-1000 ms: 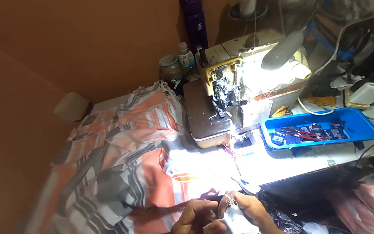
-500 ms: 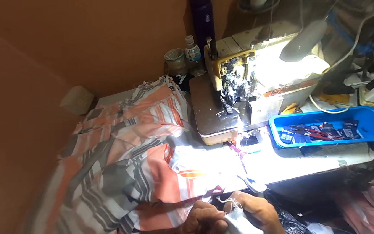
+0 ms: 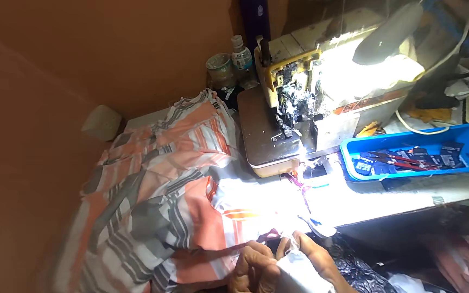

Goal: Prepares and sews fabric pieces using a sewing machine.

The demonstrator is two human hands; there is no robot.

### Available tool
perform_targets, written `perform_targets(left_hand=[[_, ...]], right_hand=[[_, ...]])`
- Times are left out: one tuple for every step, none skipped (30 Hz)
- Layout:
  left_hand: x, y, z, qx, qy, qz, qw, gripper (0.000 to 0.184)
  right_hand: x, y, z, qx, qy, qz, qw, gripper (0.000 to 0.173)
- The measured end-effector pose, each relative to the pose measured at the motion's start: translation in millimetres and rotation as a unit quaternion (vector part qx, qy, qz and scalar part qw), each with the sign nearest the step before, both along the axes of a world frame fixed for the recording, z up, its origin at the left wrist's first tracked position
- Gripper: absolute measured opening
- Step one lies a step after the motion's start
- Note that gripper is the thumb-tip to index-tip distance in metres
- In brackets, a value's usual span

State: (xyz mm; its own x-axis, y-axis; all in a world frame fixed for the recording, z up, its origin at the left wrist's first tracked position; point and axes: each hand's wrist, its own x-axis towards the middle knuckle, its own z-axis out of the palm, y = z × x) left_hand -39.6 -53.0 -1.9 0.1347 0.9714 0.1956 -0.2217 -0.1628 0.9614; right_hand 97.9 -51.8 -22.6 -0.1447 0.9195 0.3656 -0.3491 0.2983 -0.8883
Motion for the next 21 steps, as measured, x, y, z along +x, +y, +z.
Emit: perform_targets(left_hand=[[-0.1,0.3,0.4,0.010,0.012,0.003,1.000,0.007],[0.1,0.4,0.8,0.021,0.028,0.005,0.999,0.006],[0.6,0.2,1.8,0.030,0.045,0.006,0.999,0.006],[1.0,0.0,2.9,0.034,0.056,0.010,0.998,0.005],[1.3,-0.3,4.1,0.033,0.059,0.016,0.998,0.006],[1.2,-0.6,5.5,0.029,0.059,0.020,0.998,0.006],[0.8,-0.8,6.3,0.025,0.056,0.021,0.998,0.007],[0.5,-1.0,6.7,0.021,0.051,0.019,0.998,0.007],[0.0,-1.3,6.7,0.017,0.044,0.013,0.999,0.008],[-0.6,-1.8,6.6,0.011,0.037,0.006,0.999,0.008],[-1.0,-2.5,6.6,0.001,0.031,0.000,1.000,0.008],[-1.3,-3.0,6.5,-0.009,0.025,-0.007,1.000,0.008],[-0.8,-3.5,6.2,-0.017,0.020,-0.012,1.000,0.007],[0.1,-3.9,5.7,-0.022,0.015,-0.016,1.000,0.006],[1.2,-3.9,4.8,-0.022,0.013,-0.018,1.000,0.005],[2.3,-3.8,3.7,-0.019,0.017,-0.014,1.000,0.004],[3.4,-4.0,2.3,-0.014,0.025,-0.009,1.000,0.003],[4.5,-4.5,1.0,-0.007,0.034,-0.003,0.999,0.003],[5.7,-5.4,0.4,-0.003,0.040,0.005,0.999,0.004],[6.5,-6.5,0.4,0.001,0.043,0.013,0.999,0.005],[6.4,-7.3,0.9,0.002,0.045,0.023,0.999,0.006]], right_hand=[[0.8,0.6,0.0,-0.015,0.021,0.013,1.000,0.011],[0.8,0.5,0.1,-0.030,0.047,0.020,0.998,0.006],[0.3,0.0,-0.2,-0.037,0.070,0.020,0.997,0.004],[0.4,-0.1,-1.5,-0.032,0.085,0.022,0.996,0.007],[0.8,-0.2,-2.5,-0.021,0.090,0.024,0.995,0.010],[1.6,-0.1,-3.2,-0.011,0.089,0.021,0.996,0.010],[2.5,0.0,-3.8,-0.003,0.087,0.016,0.996,0.010],[3.5,0.1,-4.4,0.004,0.085,0.013,0.996,0.010],[4.5,0.2,-5.0,0.009,0.083,0.010,0.996,0.008],[5.4,0.3,-5.6,0.013,0.081,0.008,0.997,0.007],[6.1,0.3,-5.7,0.018,0.079,0.007,0.997,0.007],[6.5,-0.2,-4.7,0.021,0.071,0.001,0.997,0.007],[6.2,-0.9,-3.0,0.022,0.057,-0.008,0.998,0.006],[5.4,-1.6,-1.8,0.026,0.034,-0.023,0.999,0.007],[4.7,-2.0,-1.9,0.036,0.004,-0.037,0.999,0.010],[3.4,-2.4,-3.1,0.049,-0.028,-0.054,0.997,0.013],[1.8,-3.1,-4.3,0.061,-0.054,-0.068,0.994,0.016],[0.4,-4.0,-5.6,0.070,-0.069,-0.077,0.992,0.018],[-0.3,-4.9,-6.3,0.069,-0.069,-0.077,0.992,0.020],[0.1,-5.7,-6.5,0.063,-0.058,-0.067,0.994,0.021],[1.4,-5.9,-6.6,0.053,-0.042,-0.046,0.997,0.022]])
